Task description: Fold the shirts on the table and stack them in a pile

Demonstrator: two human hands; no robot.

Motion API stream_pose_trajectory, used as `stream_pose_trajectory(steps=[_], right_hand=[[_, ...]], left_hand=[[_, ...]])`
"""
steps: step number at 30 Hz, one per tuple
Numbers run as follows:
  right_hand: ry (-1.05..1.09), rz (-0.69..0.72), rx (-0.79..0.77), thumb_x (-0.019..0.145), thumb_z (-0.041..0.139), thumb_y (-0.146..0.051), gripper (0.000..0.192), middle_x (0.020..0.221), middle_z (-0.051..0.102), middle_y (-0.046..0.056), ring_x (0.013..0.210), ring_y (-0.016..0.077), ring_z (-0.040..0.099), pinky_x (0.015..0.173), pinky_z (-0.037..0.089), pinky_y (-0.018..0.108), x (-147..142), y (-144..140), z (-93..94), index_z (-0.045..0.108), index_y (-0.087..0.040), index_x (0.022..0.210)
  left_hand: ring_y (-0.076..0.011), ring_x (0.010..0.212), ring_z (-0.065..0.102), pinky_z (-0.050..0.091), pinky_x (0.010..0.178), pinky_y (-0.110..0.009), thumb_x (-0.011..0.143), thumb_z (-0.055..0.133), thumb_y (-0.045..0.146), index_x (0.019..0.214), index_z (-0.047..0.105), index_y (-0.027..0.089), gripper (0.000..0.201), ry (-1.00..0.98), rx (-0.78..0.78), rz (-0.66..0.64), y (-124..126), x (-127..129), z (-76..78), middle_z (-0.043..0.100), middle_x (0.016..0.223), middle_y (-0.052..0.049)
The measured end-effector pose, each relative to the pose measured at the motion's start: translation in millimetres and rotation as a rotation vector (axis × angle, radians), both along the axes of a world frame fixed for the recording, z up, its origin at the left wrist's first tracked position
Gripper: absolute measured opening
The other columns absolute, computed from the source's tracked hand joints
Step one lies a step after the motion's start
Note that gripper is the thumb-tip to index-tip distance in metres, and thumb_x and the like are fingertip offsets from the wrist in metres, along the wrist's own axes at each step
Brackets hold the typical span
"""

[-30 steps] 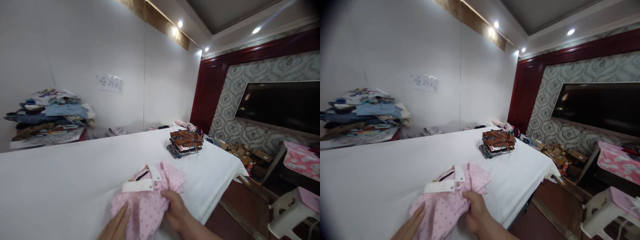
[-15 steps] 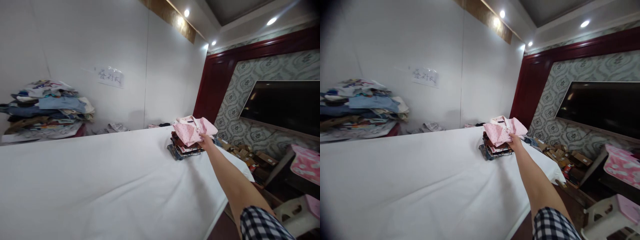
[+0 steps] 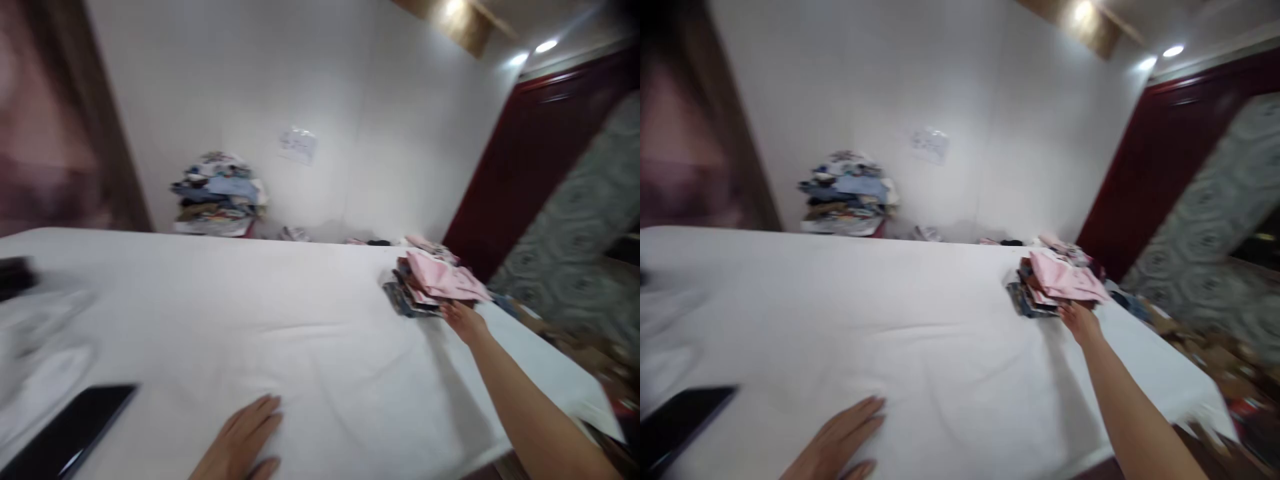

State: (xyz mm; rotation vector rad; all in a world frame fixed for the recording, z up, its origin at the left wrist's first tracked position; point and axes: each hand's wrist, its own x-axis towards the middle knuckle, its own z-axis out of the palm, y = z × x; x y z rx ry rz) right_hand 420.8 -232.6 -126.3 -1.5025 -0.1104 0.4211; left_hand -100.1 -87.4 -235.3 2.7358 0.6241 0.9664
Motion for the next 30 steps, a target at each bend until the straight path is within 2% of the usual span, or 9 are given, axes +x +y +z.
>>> stream_pose_trajectory(steps=[2,5,10,14,17,20,23,26,30], right_hand=[[0.055,0.145,-0.007,0.068,0.064,-0.029,0.010,0.086,0.071,0.011,0.085,0.0251,0.068,0.070,0.055,0.035,-26,5,-17.2,0.060,-0.023,0.074],[0.120,0.439,-0.130,0.056,0.073,-0.037,0.038,0.096,0.072,0.012,0.077,0.0259,0.069,0.061,0.057,0.034,-75,21,-42.0,0.067,-0.025,0.092],[-0.080,0.969,-0.395,0.053,0.072,-0.055,0.053,0.093,0.073,0.015,0.073,0.0294,0.070,0.060,0.058,0.037,-177,62,-57.9,0.071,-0.023,0.094],[-0.421,1.262,-0.349,0.059,0.068,-0.057,0.048,0.104,0.072,0.010,0.095,0.0312,0.067,0.080,0.057,0.037,-248,89,-61.8,0.074,-0.027,0.097],[-0.614,1.336,-0.291,0.067,0.066,-0.053,0.041,0.121,0.065,0.003,0.115,0.0299,0.058,0.095,0.051,0.037,-279,101,-72.7,0.073,-0.033,0.102],[-0.744,1.342,-0.229,0.071,0.065,-0.050,0.040,0.126,0.061,0.002,0.117,0.0291,0.057,0.099,0.048,0.039,-295,110,-88.6,0.071,-0.034,0.107],[-0.879,1.314,-0.153,0.074,0.063,-0.049,0.038,0.125,0.062,0.003,0.115,0.0287,0.058,0.100,0.047,0.041,-300,116,-103.6,0.072,-0.031,0.106],[-0.882,1.256,-0.114,0.075,0.061,-0.048,0.035,0.121,0.065,0.004,0.111,0.0283,0.061,0.098,0.049,0.041,-300,120,-112.2,0.074,-0.030,0.102],[-0.828,1.246,-0.080,0.077,0.059,-0.048,0.034,0.118,0.066,0.006,0.110,0.0280,0.060,0.101,0.046,0.043,-300,122,-109.4,0.075,-0.028,0.099]], left_hand=[[-0.0205,0.120,0.055,0.046,0.103,-0.034,0.075,0.061,0.026,0.125,0.054,0.042,0.053,0.146,-0.126,-0.029,-15,2,30.5,0.059,0.131,0.004],[-0.0229,0.120,0.054,0.041,0.105,-0.039,0.073,0.066,0.026,0.113,0.063,0.025,0.040,0.224,-0.302,-0.069,-28,4,58.9,0.061,0.128,-0.007],[-0.0225,0.117,0.056,0.042,0.102,-0.040,0.078,0.064,0.032,0.112,0.063,0.020,0.035,0.047,-0.324,0.012,-27,-16,72.8,0.061,0.126,-0.011],[-0.0217,0.117,0.056,0.043,0.101,-0.039,0.084,0.056,0.030,0.111,0.063,0.021,0.030,-0.029,-0.243,0.275,-7,-61,88.5,0.061,0.127,-0.010],[-0.0209,0.122,0.052,0.039,0.105,-0.037,0.085,0.053,0.031,0.116,0.060,0.020,0.033,0.036,-0.203,0.589,24,-111,105.8,0.059,0.130,-0.010],[-0.0200,0.129,0.044,0.032,0.109,-0.035,0.086,0.051,0.032,0.125,0.053,0.020,0.040,0.172,-0.233,0.977,61,-165,118.9,0.051,0.139,-0.009],[-0.0309,0.127,0.044,0.034,0.105,-0.047,0.081,0.059,0.036,0.122,0.052,0.016,0.046,0.221,-0.315,1.207,88,-207,118.6,0.051,0.135,-0.016],[-0.0365,0.112,0.054,0.038,0.095,-0.055,0.077,0.066,0.035,0.104,0.061,0.013,0.035,0.222,-0.410,1.281,102,-230,108.9,0.063,0.113,-0.019],[-0.0235,0.101,0.059,0.049,0.087,-0.044,0.087,0.057,0.033,0.111,0.058,0.014,0.031,0.120,-0.423,1.155,108,-236,114.0,0.060,0.114,-0.010]])
